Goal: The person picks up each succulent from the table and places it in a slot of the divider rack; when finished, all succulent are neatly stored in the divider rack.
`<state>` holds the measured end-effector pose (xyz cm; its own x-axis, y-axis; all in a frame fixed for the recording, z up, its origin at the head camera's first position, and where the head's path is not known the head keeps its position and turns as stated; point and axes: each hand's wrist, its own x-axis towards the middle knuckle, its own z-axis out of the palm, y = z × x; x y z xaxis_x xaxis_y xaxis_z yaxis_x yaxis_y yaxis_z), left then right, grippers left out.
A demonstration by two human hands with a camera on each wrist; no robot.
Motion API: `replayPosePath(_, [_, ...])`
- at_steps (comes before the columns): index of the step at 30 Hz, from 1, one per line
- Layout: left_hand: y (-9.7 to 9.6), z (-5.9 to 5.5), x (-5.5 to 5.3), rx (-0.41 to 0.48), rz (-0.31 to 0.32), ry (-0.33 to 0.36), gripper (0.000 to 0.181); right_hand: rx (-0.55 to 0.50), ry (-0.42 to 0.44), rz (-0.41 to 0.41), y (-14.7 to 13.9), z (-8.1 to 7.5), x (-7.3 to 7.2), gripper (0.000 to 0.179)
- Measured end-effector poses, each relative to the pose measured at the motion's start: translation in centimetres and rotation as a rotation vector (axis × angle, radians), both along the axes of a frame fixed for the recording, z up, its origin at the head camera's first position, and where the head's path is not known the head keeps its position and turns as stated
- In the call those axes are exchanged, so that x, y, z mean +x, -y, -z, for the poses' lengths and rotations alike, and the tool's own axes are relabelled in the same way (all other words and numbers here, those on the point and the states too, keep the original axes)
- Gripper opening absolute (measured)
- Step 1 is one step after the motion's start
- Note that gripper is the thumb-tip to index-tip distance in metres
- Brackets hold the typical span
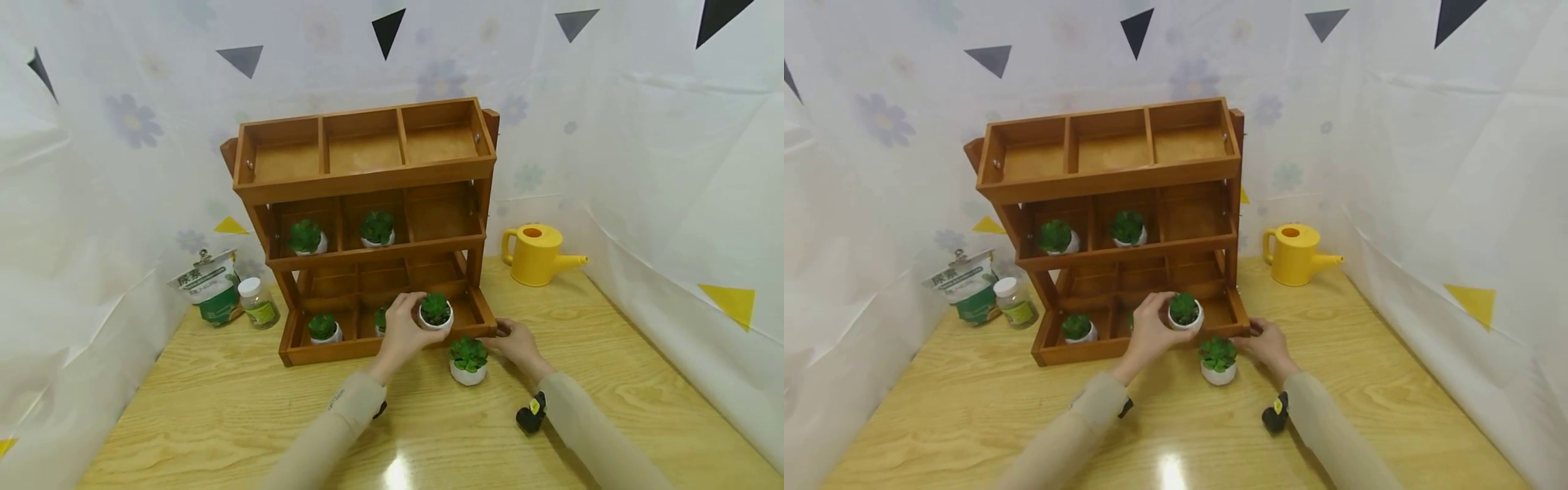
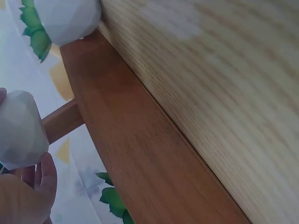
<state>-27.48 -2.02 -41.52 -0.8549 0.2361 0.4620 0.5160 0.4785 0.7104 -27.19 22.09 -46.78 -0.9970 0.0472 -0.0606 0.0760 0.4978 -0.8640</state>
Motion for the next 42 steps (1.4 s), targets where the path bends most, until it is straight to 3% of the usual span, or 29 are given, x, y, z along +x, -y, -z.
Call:
replayPosePath(9, [-1.6,0.6,-2.0,-0.011,-0.057,-0.028,0.060,-0.013,0.003,0.013,0.0,0.4,0.0,0.061])
replayPosePath(16, [-2.5,1.4,-2.5,-0.022,-0.094,-0.117,0.058,0.000,-0.008,0.025,0.0,0.5,0.0,0.061])
replayPosePath(27, [-4.0,1.7,-3.2,-0.058,-0.078,0.068,0.063,-0.010,-0.019,0.016,-0.2,0.3,0.0,0.063])
replayPosePath(42, [-4.4,2.6,-4.0,-0.130,-0.086,0.129,0.063,-0.024,-0.010,0.006,-0.2,0.4,-0.3,0.063])
